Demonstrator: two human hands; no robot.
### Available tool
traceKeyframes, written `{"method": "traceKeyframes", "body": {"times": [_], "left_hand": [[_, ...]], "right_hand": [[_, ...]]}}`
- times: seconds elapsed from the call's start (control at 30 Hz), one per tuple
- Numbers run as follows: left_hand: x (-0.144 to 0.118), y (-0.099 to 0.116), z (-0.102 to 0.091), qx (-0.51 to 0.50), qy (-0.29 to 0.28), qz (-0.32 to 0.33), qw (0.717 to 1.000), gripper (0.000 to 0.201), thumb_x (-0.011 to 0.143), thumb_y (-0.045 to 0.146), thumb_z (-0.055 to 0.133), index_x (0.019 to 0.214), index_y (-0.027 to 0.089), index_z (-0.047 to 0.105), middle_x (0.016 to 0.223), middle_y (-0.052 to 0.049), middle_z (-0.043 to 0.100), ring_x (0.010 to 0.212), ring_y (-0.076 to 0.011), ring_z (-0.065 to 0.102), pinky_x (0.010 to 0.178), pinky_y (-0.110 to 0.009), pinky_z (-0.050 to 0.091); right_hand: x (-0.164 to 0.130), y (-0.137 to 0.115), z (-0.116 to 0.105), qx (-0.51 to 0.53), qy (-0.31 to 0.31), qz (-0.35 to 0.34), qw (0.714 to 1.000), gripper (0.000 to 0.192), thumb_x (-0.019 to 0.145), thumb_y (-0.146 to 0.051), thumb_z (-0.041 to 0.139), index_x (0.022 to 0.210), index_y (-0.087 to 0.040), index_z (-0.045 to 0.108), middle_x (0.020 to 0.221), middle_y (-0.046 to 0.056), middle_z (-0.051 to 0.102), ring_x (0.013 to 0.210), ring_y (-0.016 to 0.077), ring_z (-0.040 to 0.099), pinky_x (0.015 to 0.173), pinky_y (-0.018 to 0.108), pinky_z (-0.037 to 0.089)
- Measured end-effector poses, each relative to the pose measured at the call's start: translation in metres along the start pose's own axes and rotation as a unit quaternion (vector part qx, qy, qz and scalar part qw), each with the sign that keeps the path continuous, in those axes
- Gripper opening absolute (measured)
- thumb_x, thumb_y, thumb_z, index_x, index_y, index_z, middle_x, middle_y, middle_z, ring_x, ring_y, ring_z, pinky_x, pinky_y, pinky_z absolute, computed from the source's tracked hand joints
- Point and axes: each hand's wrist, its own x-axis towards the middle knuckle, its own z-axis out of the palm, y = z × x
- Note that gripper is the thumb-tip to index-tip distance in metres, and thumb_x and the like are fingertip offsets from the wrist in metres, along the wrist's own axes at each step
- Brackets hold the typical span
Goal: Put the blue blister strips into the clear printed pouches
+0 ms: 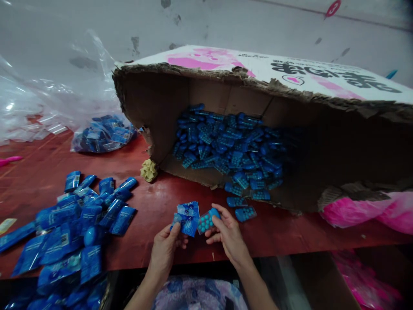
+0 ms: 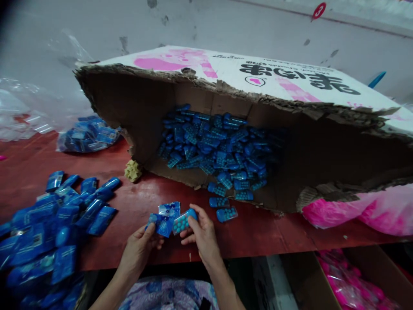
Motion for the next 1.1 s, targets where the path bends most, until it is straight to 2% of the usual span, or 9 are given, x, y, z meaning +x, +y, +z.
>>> {"method": "traceKeyframes", "body": {"times": [0.27, 0.4, 0.53, 0.63, 0.77, 0.8, 0.87, 0.97, 1.1], "left_hand": [[-0.001, 0.002, -0.002, 0.038, 0.020, 0.050, 0.998, 0.030, 0.060, 0.042, 0.068, 0.060, 0.013, 0.065, 0.051, -0.001, 0.065, 0.046, -0.0118, 0.057, 0.049, -0.022, 0.047], [-0.004, 0.000, 0.006, -0.050, 0.013, -0.004, 0.999, 0.029, 0.058, 0.037, 0.072, 0.071, 0.013, 0.066, 0.060, -0.003, 0.069, 0.055, -0.0144, 0.062, 0.057, -0.025, 0.050], [-0.007, 0.003, 0.011, -0.115, -0.005, -0.062, 0.991, 0.023, 0.054, 0.026, 0.076, 0.069, 0.013, 0.064, 0.063, -0.003, 0.069, 0.061, -0.0148, 0.063, 0.063, -0.027, 0.051], [-0.007, 0.011, 0.007, -0.132, -0.038, -0.117, 0.984, 0.016, 0.061, 0.024, 0.073, 0.069, 0.014, 0.064, 0.066, -0.003, 0.069, 0.063, -0.0147, 0.063, 0.064, -0.028, 0.051], [-0.007, 0.024, -0.002, -0.133, -0.134, -0.180, 0.965, 0.016, 0.071, 0.018, 0.063, 0.086, 0.013, 0.065, 0.075, -0.005, 0.069, 0.069, -0.0147, 0.064, 0.066, -0.027, 0.050], [-0.007, 0.027, -0.003, -0.134, -0.165, -0.189, 0.959, 0.017, 0.073, 0.017, 0.061, 0.088, 0.012, 0.065, 0.076, -0.006, 0.069, 0.069, -0.0150, 0.064, 0.065, -0.026, 0.050], [-0.007, 0.030, -0.003, -0.133, -0.209, -0.202, 0.948, 0.017, 0.074, 0.017, 0.060, 0.088, 0.010, 0.065, 0.076, -0.008, 0.068, 0.070, -0.0164, 0.064, 0.062, -0.025, 0.049], [-0.006, 0.031, -0.003, -0.126, -0.229, -0.207, 0.943, 0.020, 0.072, 0.017, 0.061, 0.091, 0.010, 0.064, 0.075, -0.010, 0.068, 0.072, -0.0207, 0.065, 0.060, -0.026, 0.048], [-0.005, 0.030, -0.004, -0.120, -0.240, -0.213, 0.939, 0.026, 0.068, 0.015, 0.064, 0.094, 0.012, 0.064, 0.076, -0.011, 0.069, 0.071, -0.0222, 0.066, 0.064, -0.030, 0.049]], "right_hand": [[-0.009, 0.008, 0.004, 0.027, -0.015, 0.000, 1.000, 0.039, 0.071, -0.035, 0.065, 0.100, -0.022, 0.043, 0.078, -0.002, 0.059, 0.057, 0.0128, 0.064, 0.038, 0.018, 0.051], [-0.014, 0.032, 0.011, -0.012, 0.042, -0.056, 0.997, 0.036, 0.071, -0.036, 0.066, 0.096, -0.023, 0.043, 0.080, -0.001, 0.060, 0.061, 0.0148, 0.065, 0.040, 0.021, 0.052], [-0.022, 0.058, 0.012, -0.103, 0.088, -0.127, 0.983, 0.030, 0.073, -0.032, 0.065, 0.098, -0.023, 0.052, 0.082, 0.001, 0.062, 0.067, 0.0150, 0.062, 0.056, 0.025, 0.055], [-0.024, 0.061, 0.008, -0.150, 0.044, -0.140, 0.978, 0.028, 0.076, -0.031, 0.062, 0.103, -0.024, 0.059, 0.087, 0.003, 0.064, 0.073, 0.0171, 0.061, 0.068, 0.030, 0.053], [-0.018, 0.045, 0.002, -0.107, -0.080, -0.168, 0.977, 0.017, 0.072, -0.032, 0.066, 0.088, -0.025, 0.066, 0.098, 0.003, 0.061, 0.094, 0.0212, 0.058, 0.082, 0.032, 0.046], [-0.017, 0.041, 0.001, -0.088, -0.110, -0.167, 0.976, 0.021, 0.070, -0.032, 0.069, 0.089, -0.026, 0.066, 0.102, 0.003, 0.059, 0.099, 0.0222, 0.055, 0.085, 0.033, 0.045], [-0.015, 0.034, 0.001, -0.057, -0.156, -0.151, 0.975, 0.040, 0.067, -0.032, 0.072, 0.104, -0.029, 0.061, 0.111, 0.003, 0.056, 0.106, 0.0234, 0.052, 0.089, 0.035, 0.042], [-0.017, 0.029, 0.001, -0.030, -0.210, -0.117, 0.970, 0.068, 0.065, -0.030, 0.074, 0.125, -0.034, 0.042, 0.122, 0.004, 0.050, 0.112, 0.0234, 0.048, 0.092, 0.038, 0.039], [-0.018, 0.028, -0.001, -0.041, -0.222, -0.101, 0.969, 0.077, 0.065, -0.021, 0.073, 0.129, -0.038, 0.035, 0.128, 0.001, 0.046, 0.115, 0.0211, 0.045, 0.096, 0.038, 0.035]]}}
